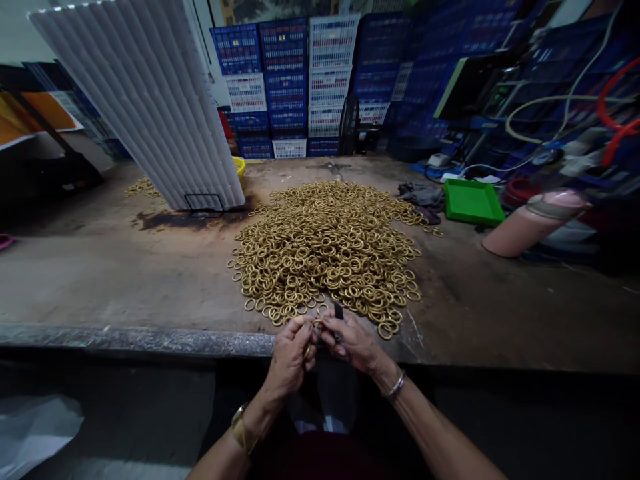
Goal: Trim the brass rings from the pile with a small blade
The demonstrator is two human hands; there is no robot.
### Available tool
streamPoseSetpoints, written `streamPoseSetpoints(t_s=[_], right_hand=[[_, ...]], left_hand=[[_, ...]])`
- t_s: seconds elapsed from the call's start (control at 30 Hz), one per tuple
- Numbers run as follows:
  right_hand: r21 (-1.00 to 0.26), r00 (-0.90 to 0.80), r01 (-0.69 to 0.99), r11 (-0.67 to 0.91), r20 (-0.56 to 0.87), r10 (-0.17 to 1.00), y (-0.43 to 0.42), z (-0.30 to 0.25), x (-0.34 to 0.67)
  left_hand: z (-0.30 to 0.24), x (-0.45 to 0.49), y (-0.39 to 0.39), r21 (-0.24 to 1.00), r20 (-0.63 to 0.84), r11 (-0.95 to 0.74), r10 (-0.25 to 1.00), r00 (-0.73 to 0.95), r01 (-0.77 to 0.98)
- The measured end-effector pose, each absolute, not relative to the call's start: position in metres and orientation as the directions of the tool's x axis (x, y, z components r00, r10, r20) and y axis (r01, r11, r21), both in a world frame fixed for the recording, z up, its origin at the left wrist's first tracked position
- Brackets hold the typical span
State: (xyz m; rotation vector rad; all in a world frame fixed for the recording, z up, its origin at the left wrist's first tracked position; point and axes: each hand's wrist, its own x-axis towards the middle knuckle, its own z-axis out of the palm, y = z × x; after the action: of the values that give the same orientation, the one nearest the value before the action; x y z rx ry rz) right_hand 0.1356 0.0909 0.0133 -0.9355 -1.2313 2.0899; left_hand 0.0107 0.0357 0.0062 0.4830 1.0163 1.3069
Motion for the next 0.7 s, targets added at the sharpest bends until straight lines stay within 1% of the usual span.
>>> streamPoseSetpoints(t_s=[0.13, 0.23, 0.4, 0.53, 0.6, 0.67, 0.7], right_hand=[[-0.928, -0.572, -0.027, -0.372, -0.291, 0.767, 0.090, 0.009, 0.131], [-0.939, -0.516, 0.017, -0.345, -0.303, 0.801, 0.090, 0.005, 0.128], [-0.955, -0.435, 0.112, -0.274, -0.295, 0.851, 0.089, -0.001, 0.125], [-0.955, -0.423, 0.207, -0.213, -0.284, 0.860, 0.091, -0.003, 0.125], [-0.957, -0.379, 0.275, -0.096, -0.200, 0.903, 0.093, -0.003, 0.127], [-0.921, -0.342, 0.377, 0.101, -0.037, 0.939, 0.094, -0.004, 0.131], [-0.881, -0.354, 0.427, 0.202, 0.043, 0.934, 0.093, -0.004, 0.133]], left_hand=[[0.005, 0.013, 0.035, 0.863, -0.288, 0.204, 0.950, -0.118, -0.462], [0.004, 0.012, 0.034, 0.884, -0.290, 0.216, 0.949, -0.124, -0.415], [0.004, 0.010, 0.032, 0.880, -0.327, 0.289, 0.944, -0.038, -0.377], [0.005, 0.008, 0.028, 0.835, -0.348, 0.338, 0.936, 0.060, -0.435], [0.007, 0.007, 0.027, 0.819, -0.351, 0.343, 0.934, 0.071, -0.459], [0.008, 0.006, 0.025, 0.820, -0.350, 0.336, 0.935, 0.059, -0.463], [0.009, 0.006, 0.025, 0.825, -0.345, 0.329, 0.937, 0.051, -0.460]])
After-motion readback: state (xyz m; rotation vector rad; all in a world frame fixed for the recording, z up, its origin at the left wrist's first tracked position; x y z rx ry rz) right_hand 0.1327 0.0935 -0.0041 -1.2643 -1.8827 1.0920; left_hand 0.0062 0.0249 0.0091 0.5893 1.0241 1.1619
